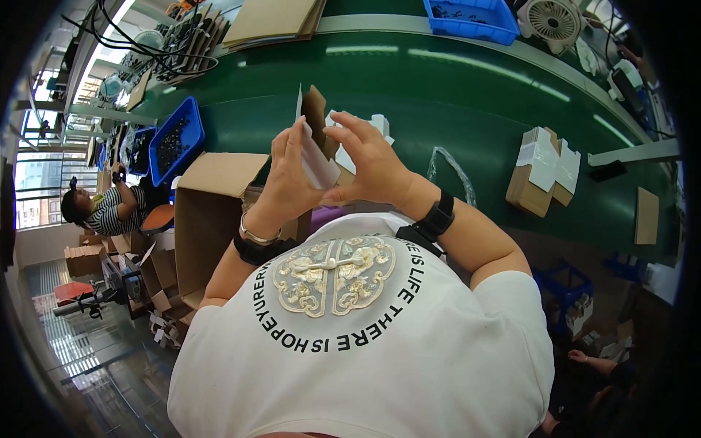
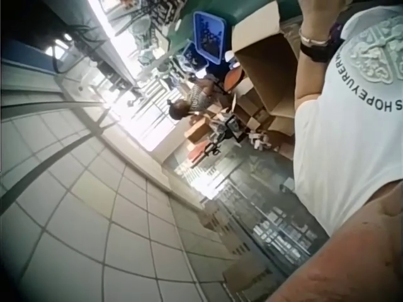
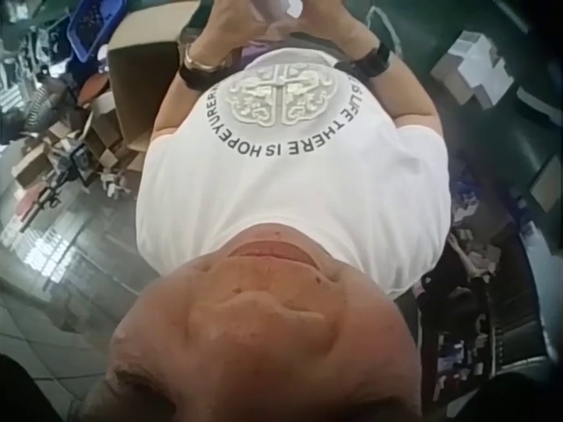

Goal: The person picks up flat cardboard pieces, folds them into small white boxes by hand, and places them into a larger cardboard box, repeating the process several times.

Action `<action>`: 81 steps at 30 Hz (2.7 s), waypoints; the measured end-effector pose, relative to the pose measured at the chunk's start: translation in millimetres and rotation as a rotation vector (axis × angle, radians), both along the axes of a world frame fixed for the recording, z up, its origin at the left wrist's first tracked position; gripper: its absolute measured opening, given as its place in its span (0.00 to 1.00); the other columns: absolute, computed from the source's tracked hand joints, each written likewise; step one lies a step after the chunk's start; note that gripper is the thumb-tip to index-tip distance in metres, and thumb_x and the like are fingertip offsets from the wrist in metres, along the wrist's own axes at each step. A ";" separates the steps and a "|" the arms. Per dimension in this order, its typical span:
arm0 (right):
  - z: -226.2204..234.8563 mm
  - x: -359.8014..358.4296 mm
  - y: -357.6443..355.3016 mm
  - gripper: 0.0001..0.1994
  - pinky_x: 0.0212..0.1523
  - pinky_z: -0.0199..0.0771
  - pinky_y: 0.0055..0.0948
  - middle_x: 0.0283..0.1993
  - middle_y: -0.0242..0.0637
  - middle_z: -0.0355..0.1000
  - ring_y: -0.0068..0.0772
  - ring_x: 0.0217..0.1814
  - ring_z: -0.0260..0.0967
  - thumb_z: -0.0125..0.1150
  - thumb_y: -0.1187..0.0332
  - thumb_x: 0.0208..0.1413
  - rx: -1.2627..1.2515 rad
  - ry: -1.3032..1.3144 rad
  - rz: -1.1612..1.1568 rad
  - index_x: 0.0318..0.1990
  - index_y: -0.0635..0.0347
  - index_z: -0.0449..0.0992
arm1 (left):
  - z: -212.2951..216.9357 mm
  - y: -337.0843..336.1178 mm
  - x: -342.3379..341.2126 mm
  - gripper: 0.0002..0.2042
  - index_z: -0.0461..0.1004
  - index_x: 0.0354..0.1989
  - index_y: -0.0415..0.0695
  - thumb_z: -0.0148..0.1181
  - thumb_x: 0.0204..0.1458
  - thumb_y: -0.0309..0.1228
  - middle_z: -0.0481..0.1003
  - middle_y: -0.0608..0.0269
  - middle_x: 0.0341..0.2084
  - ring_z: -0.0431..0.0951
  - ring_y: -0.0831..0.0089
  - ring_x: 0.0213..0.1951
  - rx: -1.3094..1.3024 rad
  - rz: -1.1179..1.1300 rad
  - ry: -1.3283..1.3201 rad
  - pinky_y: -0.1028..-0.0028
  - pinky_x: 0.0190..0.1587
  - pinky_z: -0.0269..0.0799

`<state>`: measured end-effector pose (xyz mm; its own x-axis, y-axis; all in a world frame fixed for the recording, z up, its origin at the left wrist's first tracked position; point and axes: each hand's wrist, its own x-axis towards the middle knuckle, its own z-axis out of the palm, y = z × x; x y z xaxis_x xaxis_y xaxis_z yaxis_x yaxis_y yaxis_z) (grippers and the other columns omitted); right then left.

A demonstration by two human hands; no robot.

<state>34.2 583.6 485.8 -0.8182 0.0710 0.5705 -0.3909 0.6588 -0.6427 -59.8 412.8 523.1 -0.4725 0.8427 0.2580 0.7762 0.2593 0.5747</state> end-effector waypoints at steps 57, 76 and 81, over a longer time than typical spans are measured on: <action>-1.3 0.3 -38.9 0.25 0.54 0.64 0.25 0.51 0.35 0.67 0.24 0.52 0.64 0.64 0.70 0.49 -1.189 -0.747 0.589 0.56 0.57 0.64 | -34.9 -59.3 6.9 0.18 0.72 0.54 0.49 0.49 0.55 0.19 0.63 0.57 0.55 0.61 0.70 0.57 0.543 -0.118 -0.894 0.72 0.58 0.58; 43.0 -22.5 -40.1 0.18 0.45 0.70 0.27 0.43 0.40 0.74 0.30 0.44 0.71 0.66 0.69 0.47 -0.147 -0.872 0.357 0.45 0.65 0.73 | -21.1 -64.3 7.7 0.29 0.64 0.58 0.47 0.64 0.45 0.25 0.66 0.58 0.48 0.64 0.66 0.55 0.087 0.023 -0.833 0.71 0.57 0.60; 55.1 -29.7 -46.1 0.18 0.44 0.71 0.26 0.40 0.38 0.75 0.28 0.42 0.71 0.65 0.69 0.47 0.034 -0.910 0.312 0.46 0.65 0.72 | -24.5 -70.1 1.3 0.27 0.62 0.60 0.45 0.62 0.49 0.31 0.67 0.55 0.51 0.63 0.64 0.56 0.011 -0.030 -0.627 0.70 0.57 0.60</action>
<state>4.5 537.5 540.9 -0.9278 -0.2294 -0.2943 0.0870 0.6339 -0.7685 -58.5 342.8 498.6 -0.5130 0.8568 -0.0524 0.2972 0.2345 0.9256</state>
